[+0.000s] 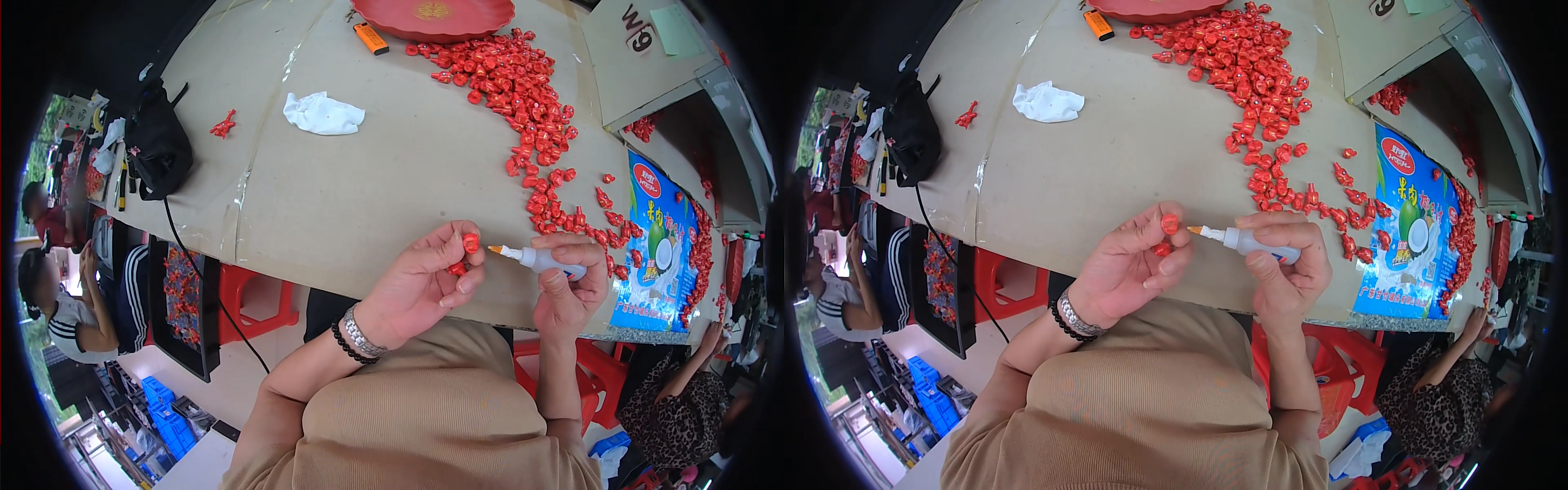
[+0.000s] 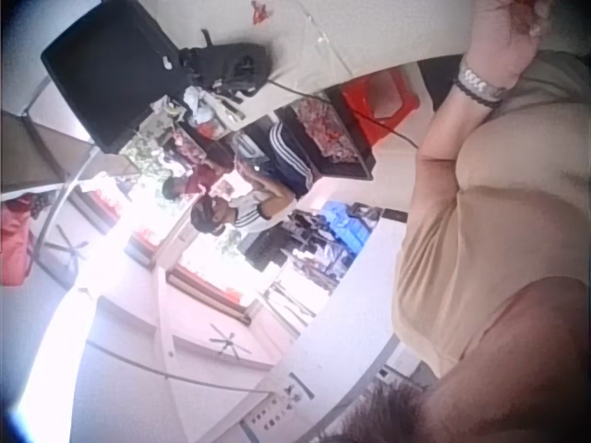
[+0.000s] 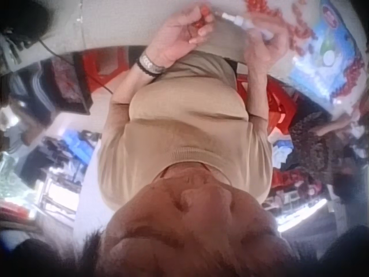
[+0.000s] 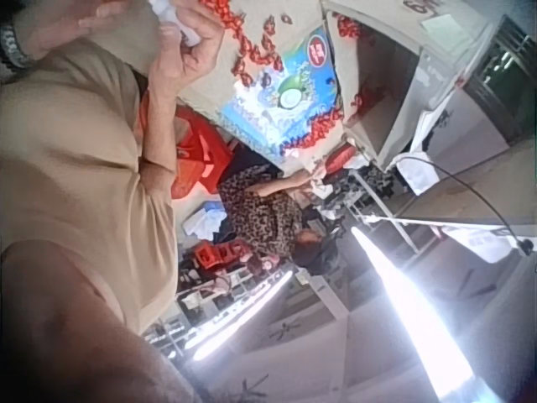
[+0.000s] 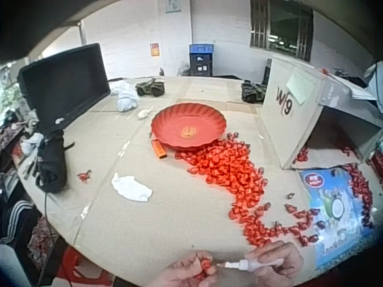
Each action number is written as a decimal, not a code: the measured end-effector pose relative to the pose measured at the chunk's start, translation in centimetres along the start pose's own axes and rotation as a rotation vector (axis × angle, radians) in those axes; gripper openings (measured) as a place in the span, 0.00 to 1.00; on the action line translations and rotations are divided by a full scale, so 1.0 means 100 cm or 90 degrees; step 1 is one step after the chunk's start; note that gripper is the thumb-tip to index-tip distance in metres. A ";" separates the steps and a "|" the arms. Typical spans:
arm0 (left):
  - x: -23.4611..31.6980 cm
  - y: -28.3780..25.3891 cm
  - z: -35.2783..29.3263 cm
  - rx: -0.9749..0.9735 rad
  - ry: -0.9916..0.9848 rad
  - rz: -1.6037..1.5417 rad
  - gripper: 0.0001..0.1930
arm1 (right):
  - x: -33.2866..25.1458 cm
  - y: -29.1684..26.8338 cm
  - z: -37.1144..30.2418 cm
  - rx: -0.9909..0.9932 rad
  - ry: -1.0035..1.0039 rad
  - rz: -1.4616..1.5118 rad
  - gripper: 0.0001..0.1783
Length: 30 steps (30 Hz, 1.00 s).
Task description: Assembling small red plastic parts using a glue tube in a factory setting.
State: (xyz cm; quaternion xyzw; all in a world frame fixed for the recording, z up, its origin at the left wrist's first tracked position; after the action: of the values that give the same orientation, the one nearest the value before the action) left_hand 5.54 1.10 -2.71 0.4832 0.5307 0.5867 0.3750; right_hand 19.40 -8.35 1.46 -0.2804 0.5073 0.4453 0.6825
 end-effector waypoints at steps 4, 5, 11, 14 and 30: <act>0.001 -0.001 0.000 -0.007 0.005 -0.007 0.07 | -0.003 0.001 0.000 -0.007 -0.009 -0.007 0.12; 0.001 -0.001 0.000 -0.008 0.006 -0.008 0.07 | -0.002 0.001 0.000 -0.008 -0.007 -0.009 0.12; 0.000 -0.002 0.000 -0.016 0.004 -0.010 0.07 | -0.001 0.001 0.000 0.002 -0.010 -0.016 0.12; -0.001 -0.002 0.000 -0.012 0.005 -0.005 0.07 | -0.002 -0.001 0.001 0.014 -0.020 -0.022 0.13; 0.003 0.000 -0.001 0.049 0.051 0.080 0.07 | -0.020 0.006 -0.001 -0.045 -0.122 -0.198 0.12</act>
State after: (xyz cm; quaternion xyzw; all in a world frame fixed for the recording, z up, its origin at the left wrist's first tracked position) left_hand 5.34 1.41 -2.67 0.5057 0.5363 0.6072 0.2966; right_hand 18.62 -8.85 3.36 -0.3353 0.3744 0.3768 0.7780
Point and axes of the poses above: each hand's wrist, its own z-axis towards the middle knuckle, its own y-axis out of the palm, x = y × z, the point moved 5 cm from there along z, towards the middle knuckle, and after that the axes turned 12 degrees about -x, right-handed, at the moved point
